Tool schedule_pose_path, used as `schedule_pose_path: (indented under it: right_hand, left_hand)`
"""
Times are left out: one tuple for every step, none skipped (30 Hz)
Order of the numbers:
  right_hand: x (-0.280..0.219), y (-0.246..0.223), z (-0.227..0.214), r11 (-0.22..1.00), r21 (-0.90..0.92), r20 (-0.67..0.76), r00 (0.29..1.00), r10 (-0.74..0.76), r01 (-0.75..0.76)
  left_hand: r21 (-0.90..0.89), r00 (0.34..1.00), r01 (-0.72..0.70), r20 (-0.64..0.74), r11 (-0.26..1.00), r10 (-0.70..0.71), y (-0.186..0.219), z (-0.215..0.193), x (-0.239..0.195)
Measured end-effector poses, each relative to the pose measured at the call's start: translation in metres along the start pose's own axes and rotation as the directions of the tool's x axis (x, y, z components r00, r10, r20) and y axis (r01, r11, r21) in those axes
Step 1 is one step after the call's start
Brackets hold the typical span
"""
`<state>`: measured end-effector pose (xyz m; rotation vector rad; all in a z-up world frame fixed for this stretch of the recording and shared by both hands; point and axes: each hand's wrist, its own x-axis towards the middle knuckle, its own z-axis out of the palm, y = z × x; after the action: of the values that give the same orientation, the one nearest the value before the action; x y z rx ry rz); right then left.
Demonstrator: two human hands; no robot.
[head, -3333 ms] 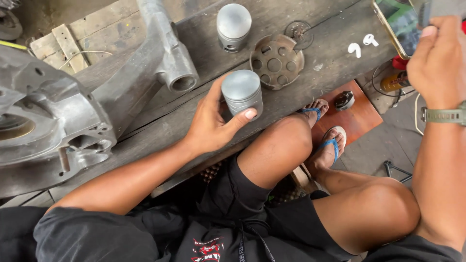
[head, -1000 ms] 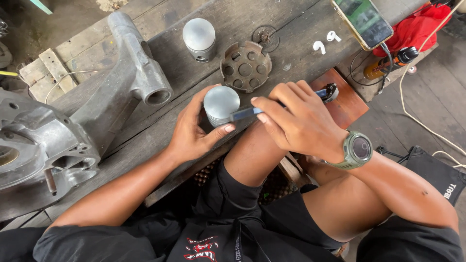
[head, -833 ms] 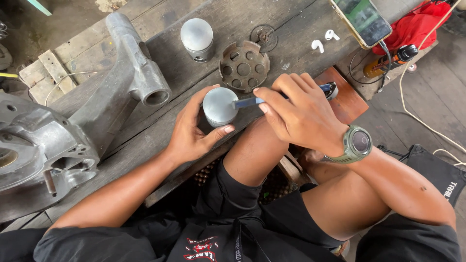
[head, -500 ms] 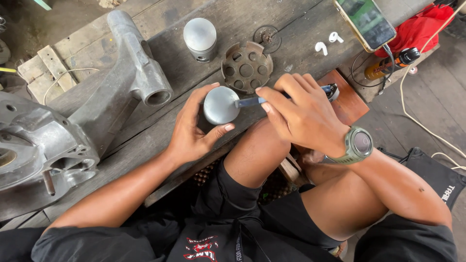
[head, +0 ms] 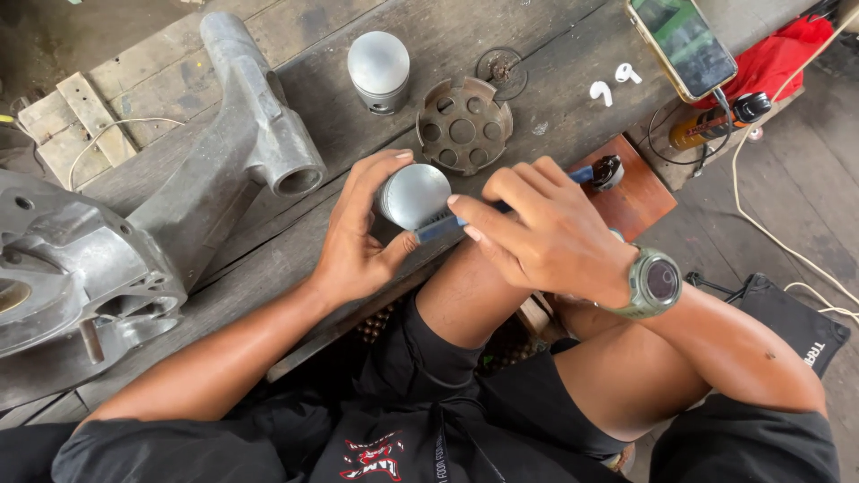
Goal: Cleaning the top surface of a motorcycle engine piston using a manual scrubbing tool
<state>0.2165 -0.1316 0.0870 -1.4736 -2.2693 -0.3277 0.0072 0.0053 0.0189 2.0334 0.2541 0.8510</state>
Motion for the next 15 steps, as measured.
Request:
schedule_pose_path:
  right_hand:
    - [-0.001,0.004,0.002,1.0,-0.004,-0.008,1.0,0.024,-0.024]
    - [-0.001,0.007,0.003,0.999,-0.008,-0.016,0.999,0.048,-0.049]
    - [-0.001,0.006,0.0,0.999,-0.007,-0.016,0.999,0.048,-0.048]
    - [-0.001,0.006,-0.002,0.996,-0.018,-0.013,0.996,0.086,-0.086]
    - [0.001,0.006,-0.006,0.992,-0.031,-0.011,0.993,0.118,-0.119]
    - [0.001,0.002,-0.006,0.993,-0.031,-0.011,0.994,0.113,-0.114]
    - [0.002,-0.003,-0.006,0.997,-0.01,-0.009,0.997,0.074,-0.074]
    - [0.003,-0.008,-0.005,0.999,0.011,-0.008,0.999,0.034,-0.034]
    - [0.002,-0.007,-0.005,0.999,0.02,-0.009,1.0,0.029,-0.029]
    - [0.002,-0.005,-0.004,1.0,-0.015,0.007,1.0,0.023,-0.023]
    - [0.001,-0.004,-0.003,0.999,-0.05,0.024,1.0,0.018,-0.017]
    - [0.001,-0.002,-0.002,0.999,-0.04,0.024,1.0,0.014,-0.013]
    - [0.001,0.001,-0.001,0.996,-0.045,-0.018,0.997,0.07,-0.07]
    - [0.001,0.005,-0.001,0.991,-0.048,-0.06,0.99,0.125,-0.128]
    - [0.001,0.002,0.0,0.991,-0.047,-0.06,0.991,0.121,-0.124]
  left_hand:
    - [0.014,1.0,0.027,-0.007,1.0,-0.027,0.001,0.0,0.0]
    - [0.029,0.998,0.054,-0.014,0.998,-0.054,0.002,0.0,-0.001]
    - [0.029,0.998,0.055,-0.014,0.998,-0.055,0.002,0.0,-0.001]
    - [0.028,0.998,0.065,-0.014,0.998,-0.064,0.003,0.0,-0.001]
    - [0.029,0.997,0.073,-0.018,0.997,-0.072,0.003,0.0,-0.001]
    - [0.031,0.997,0.072,-0.023,0.997,-0.072,0.004,0.001,0.0]
    - [0.032,0.999,0.037,-0.01,0.999,-0.037,0.004,0.0,0.0]
    - [0.032,1.0,0.001,0.003,0.999,-0.002,0.005,-0.001,0.0]
    - [0.038,1.0,0.009,0.0,0.999,-0.009,0.004,-0.001,0.0]
    - [0.028,1.0,-0.008,0.001,1.0,0.008,0.003,-0.001,0.0]
    - [0.017,1.0,-0.025,0.002,1.0,0.025,0.003,-0.001,-0.001]
    - [0.022,1.0,-0.016,-0.001,1.0,0.016,0.002,-0.001,-0.003]
    - [0.015,1.0,-0.006,-0.009,1.0,0.006,0.001,0.0,-0.003]
    - [0.009,1.0,0.005,-0.017,1.0,-0.005,0.001,0.0,-0.003]
    - [0.011,1.0,0.005,-0.02,1.0,-0.005,0.0,0.0,-0.004]
